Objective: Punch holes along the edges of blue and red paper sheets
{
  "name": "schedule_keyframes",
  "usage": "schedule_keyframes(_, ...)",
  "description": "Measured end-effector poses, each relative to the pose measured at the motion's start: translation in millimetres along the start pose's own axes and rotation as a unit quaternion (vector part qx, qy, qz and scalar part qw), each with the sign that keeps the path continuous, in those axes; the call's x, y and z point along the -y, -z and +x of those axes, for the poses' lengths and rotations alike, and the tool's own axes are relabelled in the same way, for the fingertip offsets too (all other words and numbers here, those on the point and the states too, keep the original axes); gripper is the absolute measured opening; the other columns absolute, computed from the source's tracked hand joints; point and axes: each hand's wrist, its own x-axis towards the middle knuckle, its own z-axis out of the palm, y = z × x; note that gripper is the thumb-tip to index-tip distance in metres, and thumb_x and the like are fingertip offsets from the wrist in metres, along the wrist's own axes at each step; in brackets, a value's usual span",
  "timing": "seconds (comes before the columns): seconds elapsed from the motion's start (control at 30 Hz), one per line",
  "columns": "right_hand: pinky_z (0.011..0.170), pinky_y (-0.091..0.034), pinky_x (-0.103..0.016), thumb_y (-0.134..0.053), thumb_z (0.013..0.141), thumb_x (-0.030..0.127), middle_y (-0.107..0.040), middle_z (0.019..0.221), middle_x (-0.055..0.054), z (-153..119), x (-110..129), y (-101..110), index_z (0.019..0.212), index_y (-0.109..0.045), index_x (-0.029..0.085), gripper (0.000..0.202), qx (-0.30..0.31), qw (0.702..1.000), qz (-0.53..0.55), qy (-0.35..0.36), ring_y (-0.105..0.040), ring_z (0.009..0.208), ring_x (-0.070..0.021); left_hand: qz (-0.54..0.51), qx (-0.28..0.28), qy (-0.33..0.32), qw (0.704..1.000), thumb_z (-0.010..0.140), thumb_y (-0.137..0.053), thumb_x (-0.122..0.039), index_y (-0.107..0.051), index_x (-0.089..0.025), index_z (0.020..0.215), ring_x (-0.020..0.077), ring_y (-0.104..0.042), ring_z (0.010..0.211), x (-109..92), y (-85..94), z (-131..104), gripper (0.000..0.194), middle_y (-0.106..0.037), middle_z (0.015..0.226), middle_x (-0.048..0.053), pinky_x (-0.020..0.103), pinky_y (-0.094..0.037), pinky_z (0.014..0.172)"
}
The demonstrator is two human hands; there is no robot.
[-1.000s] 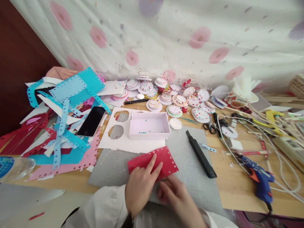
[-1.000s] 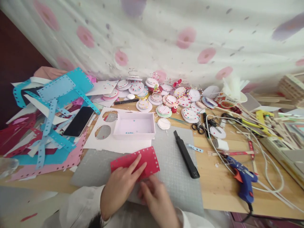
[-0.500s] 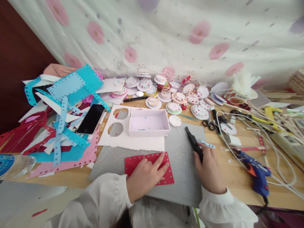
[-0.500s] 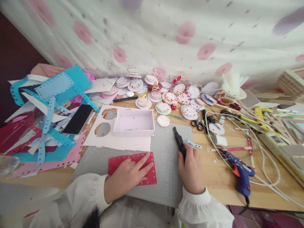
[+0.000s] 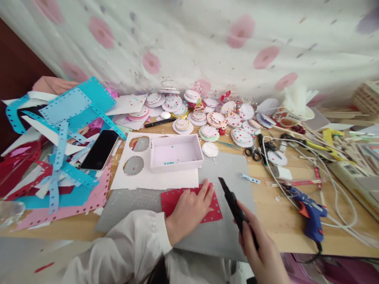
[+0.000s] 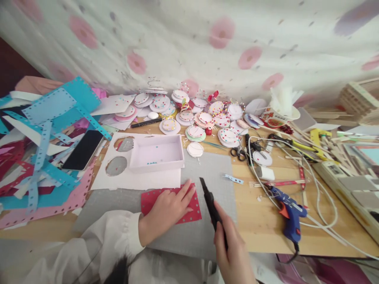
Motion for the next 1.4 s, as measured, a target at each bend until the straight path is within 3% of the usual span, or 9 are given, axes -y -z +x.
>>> schedule_keyframes(0.07,0.083,-0.055,-0.03,-0.038,0.094,0.021,-0.061,0.122,-0.011,-8.2,-1.3,0.0,0.139,-0.039,0.022,0.045,0.048,0.998,-0.04,0.03,-0.063,0.106,-0.0217,0.007,-0.007,0.009,1.0,0.092,-0.051,-0.04,-0.042,-0.007,0.137,0.0171,-0.059,0.069,-0.8,-0.9,-1.5,0.057,-0.034,0.148,0.017,0.034,-0.049,0.063)
schedule_keyframes(0.17,0.085,-0.054,-0.028,-0.035,0.094,0.017,-0.059,0.124,-0.013,-17.0,-3.9,-3.9,0.145,-0.029,0.021,0.051,0.082,0.994,-0.051,0.057,-0.06,0.111,-0.021,0.022,-0.012,0.002,1.0,0.093,-0.049,-0.034,-0.045,-0.005,0.135,0.0172,-0.057,0.07,-1.8,-2.3,-5.5,0.051,-0.034,0.147,0.018,0.034,-0.048,0.066)
schedule_keyframes(0.37,0.079,-0.055,-0.023,-0.032,0.096,0.017,-0.061,0.11,-0.012,-17.8,-0.2,-11.2,0.147,-0.024,0.022,0.052,0.084,0.994,-0.059,0.048,-0.065,0.098,-0.0171,0.021,-0.012,0.006,1.0,0.094,-0.046,-0.031,-0.047,-0.004,0.134,0.0167,-0.057,0.067,-5.1,-3.8,-5.7,0.048,-0.035,0.146,0.02,0.034,-0.045,0.063)
schedule_keyframes(0.53,0.073,-0.056,-0.026,-0.029,0.096,0.019,-0.061,0.099,-0.009,-12.6,7.8,-14.7,0.147,-0.022,0.025,0.052,0.083,0.992,-0.084,0.044,-0.067,0.085,-0.0169,0.016,-0.014,0.017,1.0,0.095,-0.042,-0.03,-0.048,-0.005,0.133,0.0168,-0.057,0.067,-7.1,-3.4,-4.0,0.045,-0.036,0.145,0.019,0.035,-0.044,0.063)
schedule_keyframes(0.77,0.052,-0.055,-0.022,-0.027,0.096,0.022,-0.06,0.092,-0.01,-14.9,19.2,-22.1,0.15,-0.015,0.024,0.055,0.094,0.988,-0.115,0.052,-0.068,0.07,-0.0179,0.011,-0.007,0.021,1.0,0.09,-0.042,-0.015,-0.045,-0.005,0.136,0.0148,-0.057,0.063,-6.6,-0.9,-7.8,0.047,-0.036,0.146,0.02,0.033,-0.043,0.059)
schedule_keyframes(1.1,0.059,-0.057,-0.019,-0.026,0.093,0.013,-0.062,0.084,-0.007,-40.7,22.8,-5.3,0.151,-0.009,0.023,0.061,0.105,0.981,-0.137,0.092,-0.07,0.065,-0.0139,-0.012,-0.009,0.034,0.999,0.083,-0.042,-0.01,-0.044,-0.006,0.136,0.0155,-0.06,0.063,-6.8,-4.3,-9.3,0.053,-0.036,0.146,0.018,0.034,-0.046,0.057)
schedule_keyframes(1.4,0.058,-0.056,-0.016,-0.028,0.094,0.014,-0.062,0.085,-0.006,-76.9,4.6,6.7,0.151,-0.005,0.027,0.063,0.16,0.98,-0.097,0.067,-0.068,0.06,-0.0118,-0.027,0.007,0.034,0.999,0.083,-0.044,-0.01,-0.042,-0.007,0.136,0.0174,-0.063,0.068,-5.7,-4.1,-10.3,0.054,-0.036,0.146,0.02,0.034,-0.047,0.059)
